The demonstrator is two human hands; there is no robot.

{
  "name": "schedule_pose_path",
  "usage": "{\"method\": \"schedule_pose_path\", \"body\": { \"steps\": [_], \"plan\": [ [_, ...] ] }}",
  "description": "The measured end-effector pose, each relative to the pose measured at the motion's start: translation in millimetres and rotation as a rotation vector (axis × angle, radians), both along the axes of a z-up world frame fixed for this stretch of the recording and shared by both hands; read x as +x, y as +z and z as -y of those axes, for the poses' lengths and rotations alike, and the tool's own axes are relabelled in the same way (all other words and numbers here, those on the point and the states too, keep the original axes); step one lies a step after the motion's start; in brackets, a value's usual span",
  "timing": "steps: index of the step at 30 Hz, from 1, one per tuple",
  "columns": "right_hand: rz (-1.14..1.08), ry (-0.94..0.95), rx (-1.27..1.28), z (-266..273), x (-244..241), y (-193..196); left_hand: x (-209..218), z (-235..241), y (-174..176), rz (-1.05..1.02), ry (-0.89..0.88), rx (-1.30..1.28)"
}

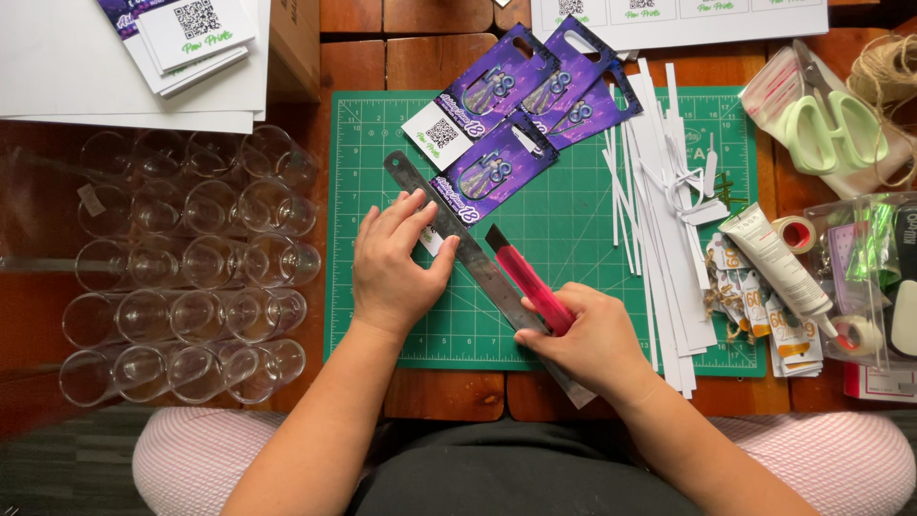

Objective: The person uses a pink utility knife and a metal ruler to cut purple paper tags on a green cutting mat. They trim the edges of each tag, separate the cut pieces, and stack them on the table.

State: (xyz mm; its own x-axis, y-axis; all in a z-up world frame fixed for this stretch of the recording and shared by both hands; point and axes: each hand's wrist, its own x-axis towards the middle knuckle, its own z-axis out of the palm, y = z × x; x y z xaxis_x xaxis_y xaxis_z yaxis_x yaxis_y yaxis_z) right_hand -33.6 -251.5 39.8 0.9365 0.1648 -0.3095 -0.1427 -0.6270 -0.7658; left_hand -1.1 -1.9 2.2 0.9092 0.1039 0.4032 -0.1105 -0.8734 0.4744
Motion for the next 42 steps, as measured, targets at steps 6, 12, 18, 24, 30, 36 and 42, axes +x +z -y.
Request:
{"method": "schedule_pose_path", "body": {
  "steps": [6,12,18,24,30,36,42],
  "plan": [
    [0.034,0.003,0.006,0.3,-2.2,-4.4,0.1,-0.1,-0.3,0.007,-0.002,0.021],
    [0.050,0.027,-0.009,-0.7,-1.7,0.0,0.3,-0.9,-3.2,0.021,0.006,0.050],
    [0.062,0.027,-0.016,-1.5,-0.8,-0.6,0.7,-1.5,-3.1,-0.001,0.002,0.062],
    [0.036,0.004,-0.022,-1.3,-2.0,0.4,3.4,-2.9,3.6,-0.127,-0.028,0.160],
    [-0.010,-0.015,-0.030,-3.6,-1.3,11.1,16.1,2.6,1.8,-0.303,-0.052,0.247],
    [-0.042,-0.144,-0.094,-1.8,-4.3,20.5,21.3,3.7,-10.6,-0.298,-0.039,0.306],
    [0.083,-0.011,-0.103,-29.7,22.6,22.6,25.2,6.4,-18.0,-0.306,-0.058,0.299]
  ]
}}
